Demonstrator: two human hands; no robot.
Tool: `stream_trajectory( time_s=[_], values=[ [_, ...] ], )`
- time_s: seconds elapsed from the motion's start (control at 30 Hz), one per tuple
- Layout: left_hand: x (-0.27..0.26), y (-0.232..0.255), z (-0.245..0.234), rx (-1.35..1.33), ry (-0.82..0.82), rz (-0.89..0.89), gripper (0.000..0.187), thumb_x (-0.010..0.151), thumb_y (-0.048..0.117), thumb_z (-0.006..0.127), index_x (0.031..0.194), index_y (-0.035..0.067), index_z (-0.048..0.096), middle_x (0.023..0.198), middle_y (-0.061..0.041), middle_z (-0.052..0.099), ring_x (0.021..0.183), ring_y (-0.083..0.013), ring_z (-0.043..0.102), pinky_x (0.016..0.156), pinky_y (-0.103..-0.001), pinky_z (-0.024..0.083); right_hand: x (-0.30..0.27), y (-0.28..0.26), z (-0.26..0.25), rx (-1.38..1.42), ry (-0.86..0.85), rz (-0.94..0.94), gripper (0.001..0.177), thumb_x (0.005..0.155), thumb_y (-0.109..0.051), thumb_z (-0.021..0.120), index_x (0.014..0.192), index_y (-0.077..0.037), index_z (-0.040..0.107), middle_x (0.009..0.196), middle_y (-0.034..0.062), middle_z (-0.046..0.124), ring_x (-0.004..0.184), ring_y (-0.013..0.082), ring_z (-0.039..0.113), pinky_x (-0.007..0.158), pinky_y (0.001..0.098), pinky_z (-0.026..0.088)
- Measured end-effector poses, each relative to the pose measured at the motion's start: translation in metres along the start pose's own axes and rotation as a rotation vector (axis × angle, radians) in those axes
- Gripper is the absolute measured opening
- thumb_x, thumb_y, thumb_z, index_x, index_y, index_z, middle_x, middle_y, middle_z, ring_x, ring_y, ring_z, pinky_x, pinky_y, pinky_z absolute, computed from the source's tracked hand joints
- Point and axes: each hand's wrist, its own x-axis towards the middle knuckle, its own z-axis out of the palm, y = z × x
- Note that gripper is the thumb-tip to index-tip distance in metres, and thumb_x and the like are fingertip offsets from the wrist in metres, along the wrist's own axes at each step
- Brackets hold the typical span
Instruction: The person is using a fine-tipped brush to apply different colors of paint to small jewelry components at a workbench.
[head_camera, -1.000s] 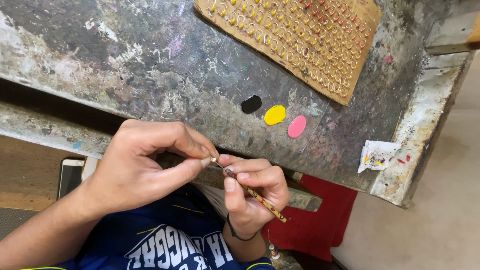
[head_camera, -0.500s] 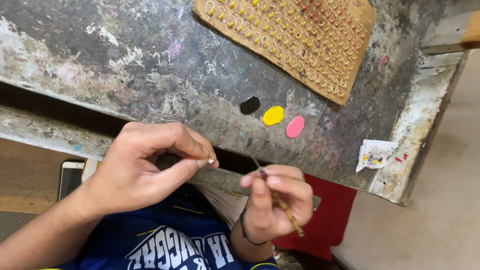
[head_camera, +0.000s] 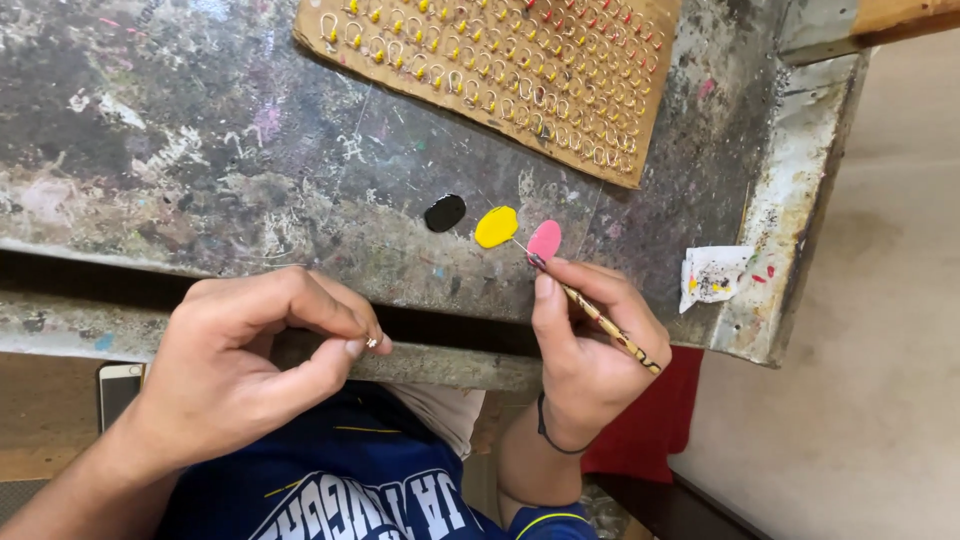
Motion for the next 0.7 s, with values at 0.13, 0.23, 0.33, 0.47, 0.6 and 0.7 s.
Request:
stream_trajectory(
  time_s=[0.13, 0.23, 0.33, 0.47, 0.6, 0.7],
  values=[
    [0.001, 0.0, -0.001, 0.021, 0.007, 0.005, 0.009, 0.082, -0.001, 0.066, 0.081, 0.007, 0.063, 0.081, -0.007, 0.08, 0.071, -0.0117, 0.078, 0.065, -0.02, 0.058, 0.001, 0.002, 0.003, 0.0, -0.018, 0.013, 0.006, 0.09, -0.001, 0.075, 0.095, 0.001, 0.074, 0.091, 0.0143, 0.075, 0.082, 0.0195, 0.073, 0.071, 0.0269, 0.057],
    [0.001, -0.001, -0.001, 0.022, 0.003, 0.008, 0.008, 0.082, -0.001, 0.066, 0.081, 0.006, 0.063, 0.081, -0.007, 0.08, 0.071, -0.0118, 0.078, 0.067, -0.02, 0.058, 0.002, 0.002, 0.004, -0.001, -0.023, 0.006, 0.006, 0.09, -0.002, 0.075, 0.095, 0.001, 0.074, 0.09, 0.0144, 0.075, 0.081, 0.0196, 0.072, 0.071, 0.027, 0.057],
    [0.002, -0.001, -0.002, 0.022, -0.001, 0.017, 0.008, 0.083, -0.001, 0.066, 0.081, 0.006, 0.064, 0.082, -0.007, 0.08, 0.072, -0.0123, 0.079, 0.068, -0.021, 0.059, 0.0, 0.0, 0.006, 0.009, -0.007, 0.018, 0.006, 0.09, -0.002, 0.075, 0.095, 0.001, 0.074, 0.09, 0.0149, 0.075, 0.081, 0.0195, 0.072, 0.07, 0.0267, 0.056],
    [0.001, -0.001, -0.002, 0.011, 0.0, 0.007, 0.007, 0.083, 0.0, 0.067, 0.081, 0.006, 0.064, 0.082, -0.007, 0.079, 0.072, -0.0126, 0.078, 0.067, -0.021, 0.058, -0.009, 0.007, 0.008, 0.124, 0.108, 0.094, 0.011, 0.088, -0.002, 0.074, 0.097, 0.004, 0.072, 0.091, 0.0172, 0.072, 0.085, 0.0218, 0.07, 0.076, 0.0281, 0.059],
    [0.0, 0.0, -0.003, 0.005, 0.02, -0.005, 0.007, 0.083, 0.0, 0.066, 0.081, 0.006, 0.065, 0.083, -0.007, 0.08, 0.073, -0.0119, 0.078, 0.061, -0.019, 0.058, -0.043, 0.006, 0.015, 0.385, 0.19, 0.017, 0.01, 0.09, -0.005, 0.071, 0.093, -0.001, 0.062, 0.085, 0.0159, 0.065, 0.061, 0.0165, 0.067, 0.05, 0.0224, 0.058],
    [0.0, 0.0, -0.006, -0.037, -0.008, 0.044, 0.008, 0.086, -0.001, 0.064, 0.082, 0.005, 0.063, 0.081, -0.007, 0.077, 0.076, -0.0148, 0.078, 0.065, -0.021, 0.059, -0.067, -0.016, 0.03, 0.706, 0.004, 0.073, 0.015, 0.091, -0.012, 0.071, 0.093, -0.005, 0.058, 0.079, 0.0178, 0.069, 0.065, 0.0239, 0.075, 0.058, 0.0284, 0.067]
  ],
)
